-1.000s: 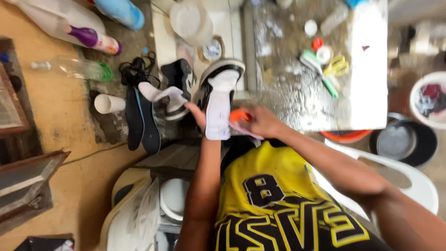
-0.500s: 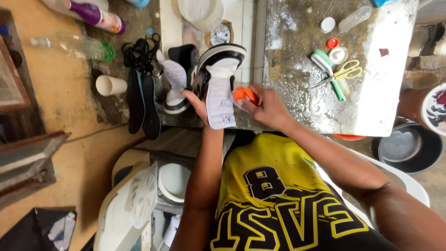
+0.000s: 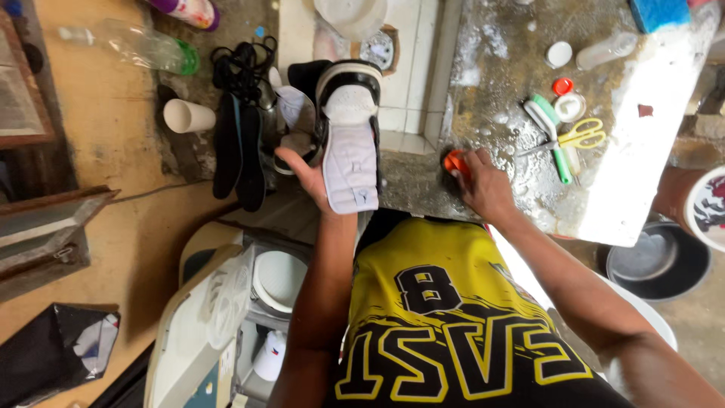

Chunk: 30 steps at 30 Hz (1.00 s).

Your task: The person cleans the white and black leather surfaces of a high-top sneaker with an orange sponge and soapy water, wiping the tongue, toe box, and sides before applying a white liquid from a small bottle to the white leather sections and rubbing it in with a cotton pad.

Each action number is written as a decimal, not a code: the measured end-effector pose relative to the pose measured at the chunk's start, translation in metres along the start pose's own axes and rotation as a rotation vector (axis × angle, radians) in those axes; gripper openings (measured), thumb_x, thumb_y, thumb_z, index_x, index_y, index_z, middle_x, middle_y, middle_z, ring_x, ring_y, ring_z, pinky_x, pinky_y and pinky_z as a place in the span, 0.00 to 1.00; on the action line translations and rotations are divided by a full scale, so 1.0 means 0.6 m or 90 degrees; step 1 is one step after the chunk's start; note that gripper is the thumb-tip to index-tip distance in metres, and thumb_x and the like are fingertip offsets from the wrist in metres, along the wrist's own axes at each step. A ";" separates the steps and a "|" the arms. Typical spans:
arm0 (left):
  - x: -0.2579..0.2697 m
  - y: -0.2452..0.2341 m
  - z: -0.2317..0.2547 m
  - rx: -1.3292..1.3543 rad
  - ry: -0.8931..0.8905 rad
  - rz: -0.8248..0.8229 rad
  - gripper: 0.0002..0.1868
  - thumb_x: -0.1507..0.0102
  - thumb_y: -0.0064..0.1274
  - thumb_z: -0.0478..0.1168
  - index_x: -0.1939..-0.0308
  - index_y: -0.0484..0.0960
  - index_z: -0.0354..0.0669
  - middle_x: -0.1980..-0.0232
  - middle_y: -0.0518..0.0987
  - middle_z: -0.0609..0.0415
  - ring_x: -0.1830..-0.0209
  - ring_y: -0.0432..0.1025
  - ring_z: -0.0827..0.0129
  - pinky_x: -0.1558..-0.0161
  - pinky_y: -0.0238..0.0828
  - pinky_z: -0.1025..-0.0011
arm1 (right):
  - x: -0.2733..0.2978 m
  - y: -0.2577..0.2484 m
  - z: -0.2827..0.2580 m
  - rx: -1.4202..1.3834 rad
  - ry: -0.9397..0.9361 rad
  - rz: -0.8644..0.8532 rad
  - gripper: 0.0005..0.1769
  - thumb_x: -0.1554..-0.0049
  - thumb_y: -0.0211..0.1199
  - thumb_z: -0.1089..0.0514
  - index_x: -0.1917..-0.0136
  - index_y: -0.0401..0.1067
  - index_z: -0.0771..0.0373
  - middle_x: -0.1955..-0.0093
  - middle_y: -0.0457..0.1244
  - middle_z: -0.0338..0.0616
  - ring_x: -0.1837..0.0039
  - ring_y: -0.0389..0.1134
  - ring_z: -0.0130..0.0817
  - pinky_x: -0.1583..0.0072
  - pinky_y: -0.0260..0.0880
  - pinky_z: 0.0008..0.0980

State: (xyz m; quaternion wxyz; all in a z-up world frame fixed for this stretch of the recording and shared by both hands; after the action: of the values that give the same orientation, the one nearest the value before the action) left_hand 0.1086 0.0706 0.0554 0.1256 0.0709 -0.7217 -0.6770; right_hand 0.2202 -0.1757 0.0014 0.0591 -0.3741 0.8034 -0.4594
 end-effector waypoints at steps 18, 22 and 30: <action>0.243 0.082 0.077 0.061 0.210 0.039 0.67 0.41 0.38 0.85 0.21 0.58 0.27 0.21 0.65 0.39 0.23 0.62 0.54 0.21 0.55 0.59 | -0.270 0.100 -0.293 -0.337 -0.176 -0.025 0.50 0.46 0.72 0.42 0.21 0.54 0.62 0.22 0.49 0.54 0.46 0.71 0.43 0.46 0.75 0.39; 0.336 0.092 0.119 -0.075 0.311 0.130 0.67 0.41 0.37 0.84 0.20 0.55 0.26 0.21 0.63 0.38 0.23 0.60 0.54 0.21 0.52 0.59 | -0.343 0.148 -0.347 -0.088 -0.297 0.018 0.52 0.48 0.82 0.36 0.24 0.63 0.67 0.28 0.50 0.59 0.30 0.56 0.59 0.37 0.67 0.53; 0.449 0.063 0.163 -0.047 0.504 0.198 0.66 0.38 0.36 0.83 0.17 0.50 0.29 0.18 0.59 0.40 0.21 0.58 0.54 0.20 0.50 0.59 | -0.314 0.152 -0.354 -0.397 -0.124 -0.087 0.17 0.33 0.64 0.53 0.35 0.72 0.64 0.39 0.66 0.50 0.39 0.73 0.43 0.36 0.75 0.38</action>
State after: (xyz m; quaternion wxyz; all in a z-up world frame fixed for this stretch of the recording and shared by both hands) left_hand -0.1743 0.0936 0.1111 0.4962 0.2108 -0.5950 -0.5961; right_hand 0.2114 0.1223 0.0044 -0.0128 -0.4692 0.8690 -0.1563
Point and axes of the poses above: each hand's wrist, its own x-axis away from the middle knuckle, its own y-axis out of the palm, z = x × y, the point moved 6 cm from there along -x, towards the middle knuckle
